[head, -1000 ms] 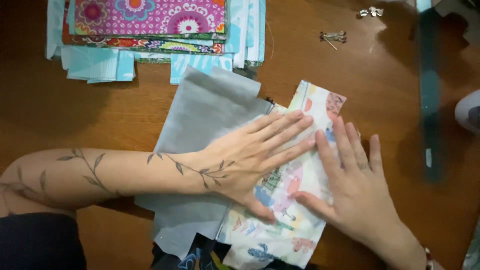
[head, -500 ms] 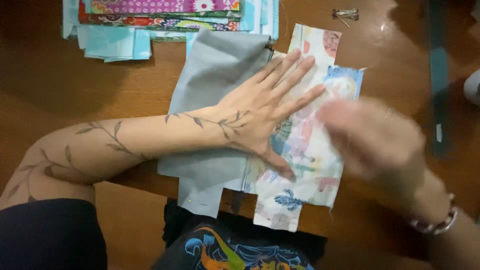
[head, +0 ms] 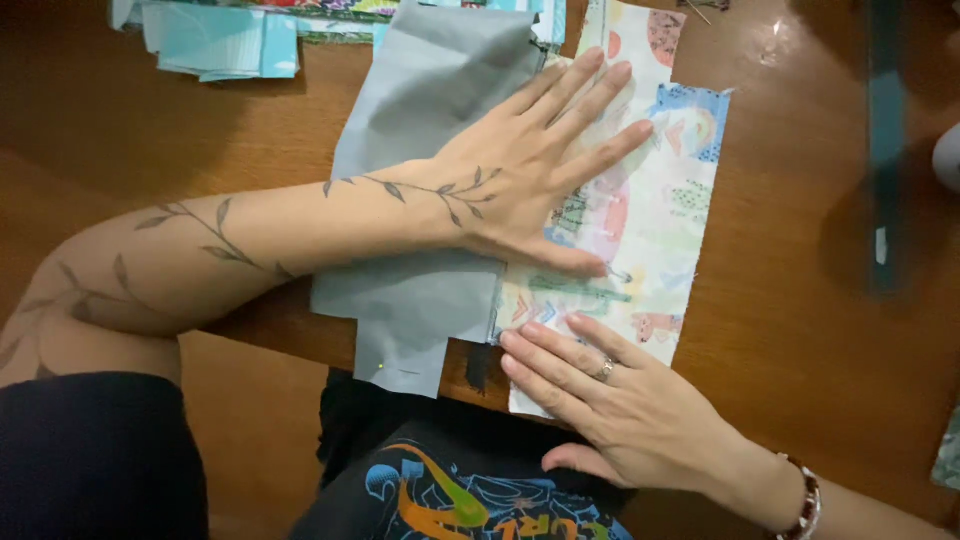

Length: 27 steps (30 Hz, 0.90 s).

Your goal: Pinning fabric pieces together to prepare them for sewing

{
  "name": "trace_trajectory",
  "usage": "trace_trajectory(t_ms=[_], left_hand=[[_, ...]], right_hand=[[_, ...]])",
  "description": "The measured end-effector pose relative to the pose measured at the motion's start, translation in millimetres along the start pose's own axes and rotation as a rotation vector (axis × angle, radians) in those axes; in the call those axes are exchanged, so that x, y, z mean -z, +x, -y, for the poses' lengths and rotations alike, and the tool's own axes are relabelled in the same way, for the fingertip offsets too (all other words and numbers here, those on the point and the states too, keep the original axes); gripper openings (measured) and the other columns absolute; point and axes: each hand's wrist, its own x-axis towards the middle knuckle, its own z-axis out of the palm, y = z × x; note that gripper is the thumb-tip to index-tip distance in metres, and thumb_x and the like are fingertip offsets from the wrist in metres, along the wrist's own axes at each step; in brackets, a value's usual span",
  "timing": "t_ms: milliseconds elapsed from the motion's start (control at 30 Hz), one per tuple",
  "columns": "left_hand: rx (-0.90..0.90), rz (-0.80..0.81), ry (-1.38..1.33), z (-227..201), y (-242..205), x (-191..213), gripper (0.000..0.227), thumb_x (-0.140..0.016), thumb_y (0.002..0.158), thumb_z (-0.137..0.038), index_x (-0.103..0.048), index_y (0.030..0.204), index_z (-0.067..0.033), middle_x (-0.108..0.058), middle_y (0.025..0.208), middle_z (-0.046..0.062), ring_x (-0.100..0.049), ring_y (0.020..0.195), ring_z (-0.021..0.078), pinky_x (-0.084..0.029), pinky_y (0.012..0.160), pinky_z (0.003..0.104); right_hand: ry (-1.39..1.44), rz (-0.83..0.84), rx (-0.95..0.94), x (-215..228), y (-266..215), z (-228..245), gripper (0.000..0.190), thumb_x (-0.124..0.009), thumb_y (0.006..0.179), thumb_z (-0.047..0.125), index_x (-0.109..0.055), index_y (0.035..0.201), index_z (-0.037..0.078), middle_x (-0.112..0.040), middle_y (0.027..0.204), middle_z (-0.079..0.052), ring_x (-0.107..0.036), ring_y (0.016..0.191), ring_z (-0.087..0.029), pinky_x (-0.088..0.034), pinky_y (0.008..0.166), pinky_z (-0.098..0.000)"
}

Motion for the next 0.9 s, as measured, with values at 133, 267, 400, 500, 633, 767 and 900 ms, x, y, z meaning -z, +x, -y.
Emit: trace_trajectory(t_ms=[133, 267, 400, 500, 633, 767, 900], left_hand=[[0.107, 0.144, -0.006, -3.7, 15.9, -4.7, 0.117, -0.034, 0.09, -0.095, -0.008, 0.164, -0.0084, 0.004, 0.161, 0.031, 0.005, 0.152, 0.0434, -0.001, 0.128, 0.053], [0.103, -0.062, 0.055, 0.2, 30.4, -22.1, 0.12, -0.047, 0.093, -0.096, -0.025, 0.158, 0.0018, -0.015, 0.158, 0.035, -0.015, 0.149, 0.0492, -0.018, 0.125, 0.055], [0.102, -0.059, 0.064, -0.6, 36.9, -24.3, 0.117, -0.045, 0.098, -0.095, -0.02, 0.16, 0.0011, -0.011, 0.16, 0.033, -0.011, 0.151, 0.0481, -0.015, 0.128, 0.056], [0.109, 0.023, 0.05, -12.7, 33.4, -14.1, 0.117, -0.038, 0.096, -0.093, -0.013, 0.16, 0.0012, -0.009, 0.162, 0.032, -0.007, 0.152, 0.0455, -0.009, 0.128, 0.053], [0.069, -0.054, 0.023, -26.4, 25.0, -18.6, 0.117, -0.04, 0.093, -0.092, -0.019, 0.159, 0.0025, -0.014, 0.161, 0.034, -0.01, 0.151, 0.0478, -0.01, 0.127, 0.055], [0.06, -0.059, 0.03, -31.2, 25.3, -15.8, 0.116, -0.037, 0.09, -0.091, -0.022, 0.158, 0.0017, -0.018, 0.16, 0.035, -0.014, 0.151, 0.0476, -0.012, 0.126, 0.054], [0.104, 0.036, 0.065, -33.7, 23.6, -8.2, 0.119, -0.02, 0.088, -0.092, -0.011, 0.16, 0.0017, -0.005, 0.163, 0.031, -0.004, 0.153, 0.0445, -0.005, 0.127, 0.051]], right_hand=[[0.0, 0.0, 0.004, 0.2, 0.6, 1.8, 0.08, -0.039, 0.1, 0.06, -0.027, 0.156, 0.006, -0.027, 0.165, -0.01, -0.024, 0.153, -0.023, -0.017, 0.126, -0.0426], [-0.005, -0.002, 0.002, -3.6, -1.7, 5.7, 0.077, -0.047, 0.097, 0.053, -0.029, 0.156, 0.005, -0.028, 0.165, -0.011, -0.025, 0.153, -0.024, -0.018, 0.125, -0.0428], [-0.028, 0.001, -0.01, 1.7, 1.1, 8.3, 0.077, -0.045, 0.099, 0.051, -0.026, 0.157, 0.005, -0.024, 0.166, -0.011, -0.022, 0.154, -0.024, -0.017, 0.126, -0.0432], [0.232, 0.042, 0.063, 16.9, 0.6, 8.5, 0.069, -0.039, 0.105, 0.053, -0.033, 0.156, 0.007, -0.031, 0.164, -0.013, -0.027, 0.153, -0.022, -0.012, 0.125, -0.0436], [0.873, -0.082, -0.041, 61.6, 1.0, -38.5, 0.047, -0.059, 0.099, 0.028, -0.054, 0.134, -0.002, -0.066, 0.134, -0.016, -0.068, 0.121, -0.033, -0.053, 0.104, -0.0436], [0.308, -0.426, -0.494, 72.3, -0.9, -130.8, 0.014, -0.068, 0.097, -0.005, -0.071, 0.11, -0.001, -0.073, 0.109, -0.015, -0.068, 0.093, -0.022, -0.053, 0.086, -0.0324], [0.14, -0.396, -0.538, 59.8, 1.2, -224.6, 0.017, -0.079, 0.107, -0.008, -0.071, 0.121, -0.011, -0.072, 0.112, -0.02, -0.068, 0.097, -0.027, -0.054, 0.089, -0.0354]])
